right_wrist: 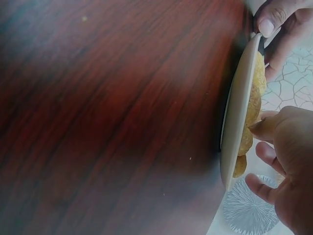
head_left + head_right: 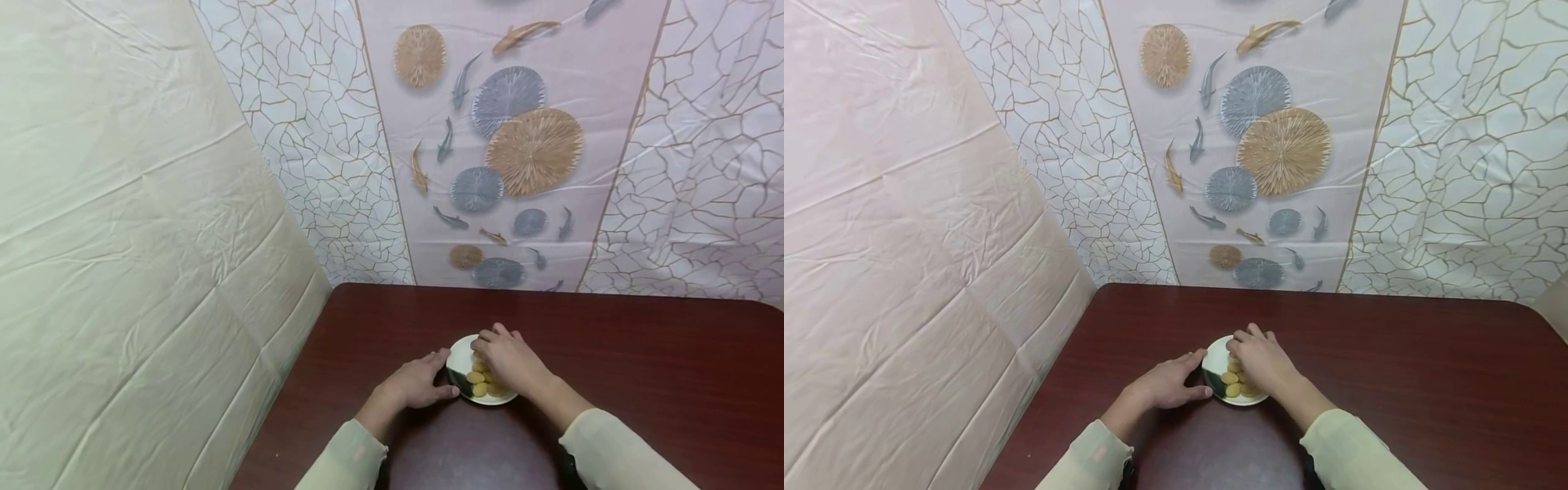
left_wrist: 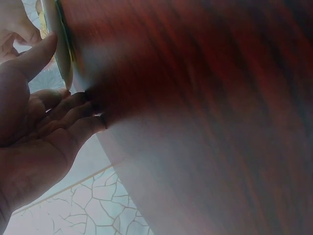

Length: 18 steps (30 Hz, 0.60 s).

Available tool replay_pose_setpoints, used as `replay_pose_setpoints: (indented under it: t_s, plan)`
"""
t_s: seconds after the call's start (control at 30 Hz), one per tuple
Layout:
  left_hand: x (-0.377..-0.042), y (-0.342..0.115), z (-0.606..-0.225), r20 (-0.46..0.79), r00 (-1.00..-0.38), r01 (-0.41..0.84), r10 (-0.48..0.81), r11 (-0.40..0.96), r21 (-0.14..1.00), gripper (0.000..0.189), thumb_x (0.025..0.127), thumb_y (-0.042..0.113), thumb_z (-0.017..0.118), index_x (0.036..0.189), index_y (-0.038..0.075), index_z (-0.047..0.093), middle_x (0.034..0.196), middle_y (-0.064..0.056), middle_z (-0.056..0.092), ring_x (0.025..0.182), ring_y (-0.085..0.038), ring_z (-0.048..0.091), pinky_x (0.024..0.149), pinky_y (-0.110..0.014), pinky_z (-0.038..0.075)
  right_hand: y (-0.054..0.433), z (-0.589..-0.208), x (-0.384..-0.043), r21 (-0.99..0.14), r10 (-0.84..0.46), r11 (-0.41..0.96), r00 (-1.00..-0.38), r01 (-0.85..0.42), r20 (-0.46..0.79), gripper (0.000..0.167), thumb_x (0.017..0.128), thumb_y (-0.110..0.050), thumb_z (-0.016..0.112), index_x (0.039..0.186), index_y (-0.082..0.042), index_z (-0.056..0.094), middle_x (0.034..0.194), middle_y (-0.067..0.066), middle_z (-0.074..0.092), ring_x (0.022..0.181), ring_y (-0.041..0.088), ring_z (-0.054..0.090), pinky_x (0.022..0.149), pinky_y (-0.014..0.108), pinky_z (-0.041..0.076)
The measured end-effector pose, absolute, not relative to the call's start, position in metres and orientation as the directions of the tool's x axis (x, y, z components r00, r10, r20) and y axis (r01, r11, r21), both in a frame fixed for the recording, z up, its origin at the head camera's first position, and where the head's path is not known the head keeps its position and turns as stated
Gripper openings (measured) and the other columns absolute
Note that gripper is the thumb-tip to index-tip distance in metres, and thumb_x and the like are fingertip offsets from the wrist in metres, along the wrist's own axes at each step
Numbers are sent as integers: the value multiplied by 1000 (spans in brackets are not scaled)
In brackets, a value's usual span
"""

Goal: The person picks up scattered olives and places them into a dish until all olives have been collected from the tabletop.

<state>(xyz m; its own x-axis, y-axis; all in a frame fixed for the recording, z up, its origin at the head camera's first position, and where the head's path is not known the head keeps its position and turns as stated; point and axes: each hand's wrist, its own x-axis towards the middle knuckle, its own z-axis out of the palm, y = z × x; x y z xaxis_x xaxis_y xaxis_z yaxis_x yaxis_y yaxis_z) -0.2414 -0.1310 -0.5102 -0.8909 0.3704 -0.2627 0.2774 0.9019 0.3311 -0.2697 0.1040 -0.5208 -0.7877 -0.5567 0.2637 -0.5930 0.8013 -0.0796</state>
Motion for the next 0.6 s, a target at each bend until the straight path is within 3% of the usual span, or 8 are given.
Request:
replay_pose_setpoints:
  t_s: [0.43,0.6]
  plan:
    - [-241,-126,-507,-276,-882,291,381,902,318,88,106,58,69,176,22,31,179,-5,41,164,-26,44,130,-45,43,110,-517,-263,-80,-544,807,-790,-585,283,25,95,-1,79,116,-13,81,120,3,80,103,26,61,77,51,57]
    - [-242,-130,-505,-273,-871,329,409,897,294,88,107,59,67,177,21,30,180,-5,39,164,-25,43,131,-44,43,115,-516,-257,-75,-551,796,-770,-600,321,25,95,-10,83,120,-12,81,122,3,79,105,27,63,78,53,57]
